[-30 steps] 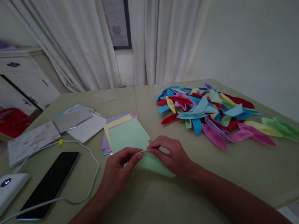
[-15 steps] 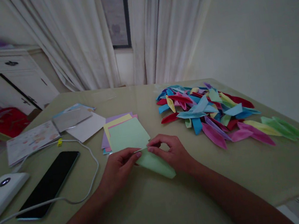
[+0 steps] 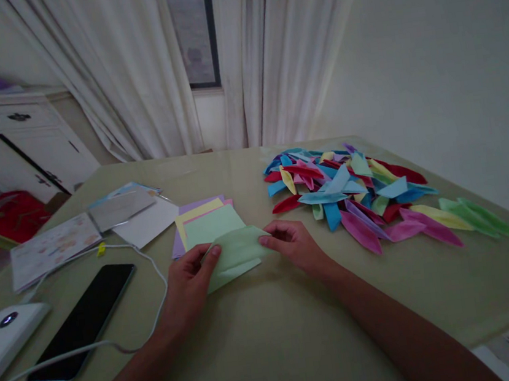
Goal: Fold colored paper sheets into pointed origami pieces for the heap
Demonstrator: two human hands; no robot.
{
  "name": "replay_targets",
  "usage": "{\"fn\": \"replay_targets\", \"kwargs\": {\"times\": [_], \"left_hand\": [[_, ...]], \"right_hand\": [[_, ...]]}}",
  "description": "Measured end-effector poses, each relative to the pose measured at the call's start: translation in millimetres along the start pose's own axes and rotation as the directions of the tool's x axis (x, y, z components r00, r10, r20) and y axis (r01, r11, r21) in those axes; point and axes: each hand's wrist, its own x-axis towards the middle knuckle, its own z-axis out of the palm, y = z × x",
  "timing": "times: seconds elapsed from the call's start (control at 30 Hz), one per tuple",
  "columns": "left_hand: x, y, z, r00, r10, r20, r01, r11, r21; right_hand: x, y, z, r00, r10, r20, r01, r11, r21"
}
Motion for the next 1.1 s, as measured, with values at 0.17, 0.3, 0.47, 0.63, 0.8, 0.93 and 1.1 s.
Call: {"fn": "replay_targets", "kwargs": {"times": [0.17,0.3,0.47,0.63,0.8,0.93,1.1], "left_hand": [[2.3,-2.4,0.7,1.000,-0.018,0.014,0.018,1.000,0.004],[3.0,-1.4,1.3,0.982,-0.057,0.178,0.073,0.994,-0.082],[2.1,2.6,2.4,0.942,-0.109,0.317,0.159,0.978,-0.136],[-2.3,5.2,4.7,0.912,-0.103,0.397,0.128,0.991,-0.035],[-3.6,6.0,7.7,0.923,-0.106,0.371,0.132,0.990,-0.046],[-1.8,8.6,7.1,0.894,-0.170,0.414,0.209,0.977,-0.051],[-5.1,6.7,7.2,0.864,-0.218,0.454,0.269,0.962,-0.049]], "right_hand": [[-0.2,3.1,1.4,0.995,0.014,-0.094,-0.012,1.000,0.025],[2.2,4.9,-2.0,0.991,0.058,-0.124,-0.052,0.997,0.057],[5.2,2.8,-9.2,0.993,0.071,-0.093,-0.066,0.996,0.058],[3.2,-2.7,-9.9,0.997,0.074,-0.012,-0.073,0.994,0.081],[0.8,-2.8,-6.8,0.997,0.076,0.000,-0.076,0.996,0.046],[2.9,1.9,-8.3,0.997,0.063,-0.051,-0.059,0.995,0.079],[1.4,0.8,-8.4,0.998,0.070,-0.006,-0.069,0.991,0.110]]}}
